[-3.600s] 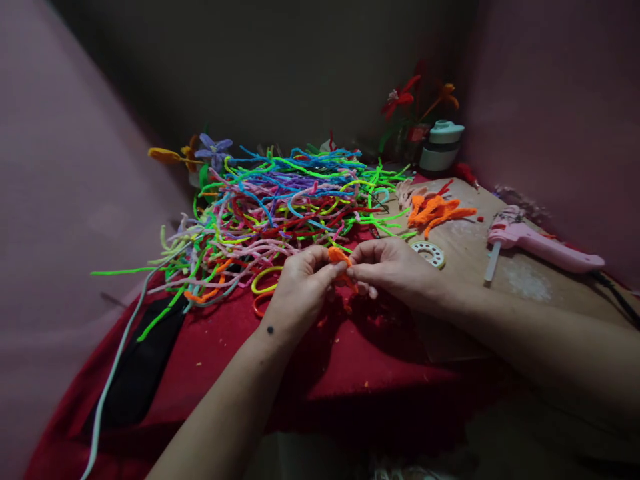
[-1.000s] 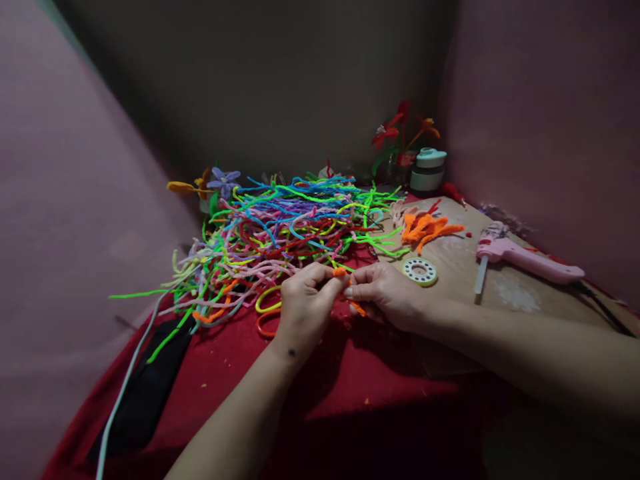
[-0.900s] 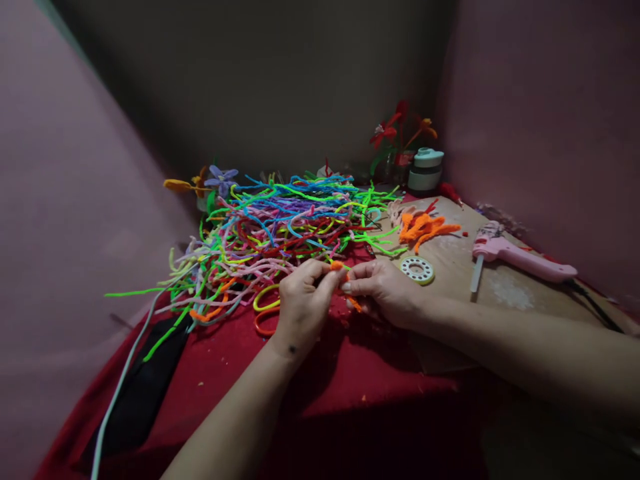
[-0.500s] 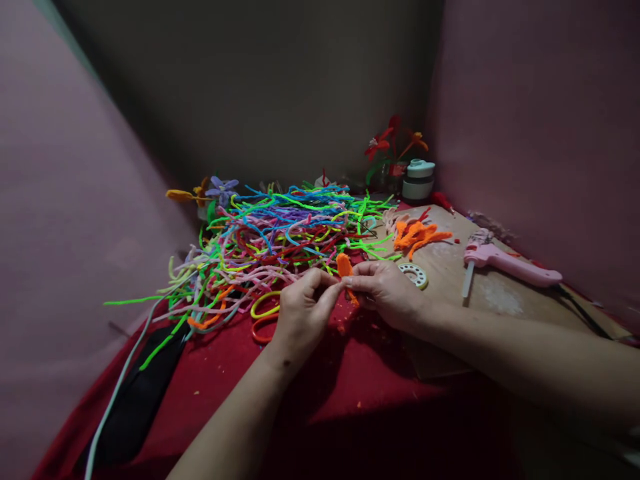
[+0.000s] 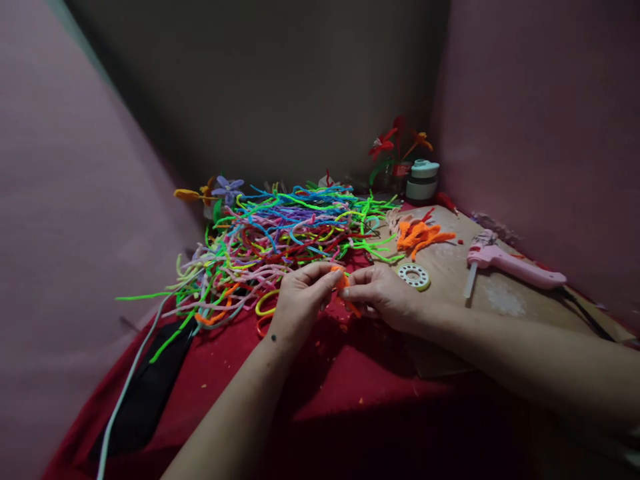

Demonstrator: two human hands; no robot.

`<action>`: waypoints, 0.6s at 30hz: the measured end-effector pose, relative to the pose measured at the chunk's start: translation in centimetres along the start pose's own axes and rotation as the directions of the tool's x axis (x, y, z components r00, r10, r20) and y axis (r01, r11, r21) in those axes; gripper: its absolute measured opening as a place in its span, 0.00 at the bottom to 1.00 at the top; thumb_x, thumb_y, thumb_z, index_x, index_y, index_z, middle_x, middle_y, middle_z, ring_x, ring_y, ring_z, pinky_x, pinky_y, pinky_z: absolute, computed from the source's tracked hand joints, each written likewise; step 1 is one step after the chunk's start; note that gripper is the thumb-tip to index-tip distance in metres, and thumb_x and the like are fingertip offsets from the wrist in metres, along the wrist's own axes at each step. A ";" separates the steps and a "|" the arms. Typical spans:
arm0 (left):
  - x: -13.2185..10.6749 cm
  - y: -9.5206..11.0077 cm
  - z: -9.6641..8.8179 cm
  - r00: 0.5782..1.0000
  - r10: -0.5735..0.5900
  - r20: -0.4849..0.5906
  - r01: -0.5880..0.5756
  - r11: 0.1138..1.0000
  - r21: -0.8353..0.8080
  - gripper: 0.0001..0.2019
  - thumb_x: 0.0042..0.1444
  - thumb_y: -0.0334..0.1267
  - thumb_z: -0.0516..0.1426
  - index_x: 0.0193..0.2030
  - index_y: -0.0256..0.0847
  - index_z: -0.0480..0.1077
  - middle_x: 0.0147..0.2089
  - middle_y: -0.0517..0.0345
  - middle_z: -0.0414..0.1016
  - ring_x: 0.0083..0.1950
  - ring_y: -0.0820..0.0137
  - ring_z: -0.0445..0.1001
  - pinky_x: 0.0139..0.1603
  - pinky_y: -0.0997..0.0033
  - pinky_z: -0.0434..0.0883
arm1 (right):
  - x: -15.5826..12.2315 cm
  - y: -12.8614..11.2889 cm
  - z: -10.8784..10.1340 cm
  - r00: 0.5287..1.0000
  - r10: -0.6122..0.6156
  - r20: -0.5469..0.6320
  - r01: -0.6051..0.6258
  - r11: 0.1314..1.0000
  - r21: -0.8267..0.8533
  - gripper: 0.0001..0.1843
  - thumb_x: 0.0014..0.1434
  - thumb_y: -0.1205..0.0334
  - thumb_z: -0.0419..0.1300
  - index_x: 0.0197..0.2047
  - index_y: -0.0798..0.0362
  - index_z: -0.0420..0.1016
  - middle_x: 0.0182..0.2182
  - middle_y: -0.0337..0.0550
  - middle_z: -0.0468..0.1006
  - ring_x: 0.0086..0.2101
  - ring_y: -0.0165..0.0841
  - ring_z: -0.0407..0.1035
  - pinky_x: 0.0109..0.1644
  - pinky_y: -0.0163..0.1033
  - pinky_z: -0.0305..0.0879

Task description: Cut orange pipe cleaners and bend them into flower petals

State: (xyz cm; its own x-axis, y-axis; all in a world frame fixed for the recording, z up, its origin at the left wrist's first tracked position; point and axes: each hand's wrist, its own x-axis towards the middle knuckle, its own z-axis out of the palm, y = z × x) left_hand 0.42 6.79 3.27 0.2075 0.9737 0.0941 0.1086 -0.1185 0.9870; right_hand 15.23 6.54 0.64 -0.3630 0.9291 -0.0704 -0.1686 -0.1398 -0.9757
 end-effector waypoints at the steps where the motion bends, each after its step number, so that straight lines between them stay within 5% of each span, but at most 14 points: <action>1: 0.0 0.0 -0.1 1.000 -0.003 0.012 0.003 1.000 -0.010 0.09 0.48 0.41 0.60 0.31 0.36 0.73 0.20 0.64 0.66 0.20 0.80 0.58 0.22 0.79 0.55 | 0.0 0.0 0.0 1.000 -0.003 0.000 0.003 1.000 -0.003 0.12 0.45 0.63 0.62 0.17 0.57 0.65 0.10 0.32 0.61 0.12 0.20 0.49 0.16 0.31 0.40; 10: -0.3 0.0 -0.4 0.996 -0.084 -0.024 0.080 0.988 -0.135 0.10 0.47 0.41 0.61 0.29 0.36 0.72 0.20 0.64 0.65 0.19 0.81 0.58 0.20 0.80 0.54 | 0.5 0.3 -0.4 0.988 0.001 0.153 -0.033 0.979 0.202 0.15 0.47 0.56 0.64 0.20 0.58 0.68 0.13 0.33 0.63 0.13 0.22 0.54 0.15 0.30 0.49; 18: -0.3 0.1 -0.8 0.987 -0.135 0.085 0.147 0.977 -0.153 0.10 0.48 0.40 0.61 0.34 0.37 0.71 0.27 0.61 0.70 0.22 0.79 0.63 0.24 0.78 0.60 | 0.2 0.2 -0.4 1.000 -0.010 0.030 0.008 0.998 0.059 0.14 0.47 0.57 0.64 0.21 0.57 0.69 0.12 0.33 0.64 0.13 0.21 0.54 0.15 0.30 0.46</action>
State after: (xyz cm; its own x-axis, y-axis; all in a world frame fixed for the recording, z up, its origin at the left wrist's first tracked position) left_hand -0.36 6.66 3.44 0.2732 0.9606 -0.0512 -0.0126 0.0568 0.9983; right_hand 15.49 6.89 0.39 -0.3886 0.9198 -0.0548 -0.2248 -0.1524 -0.9624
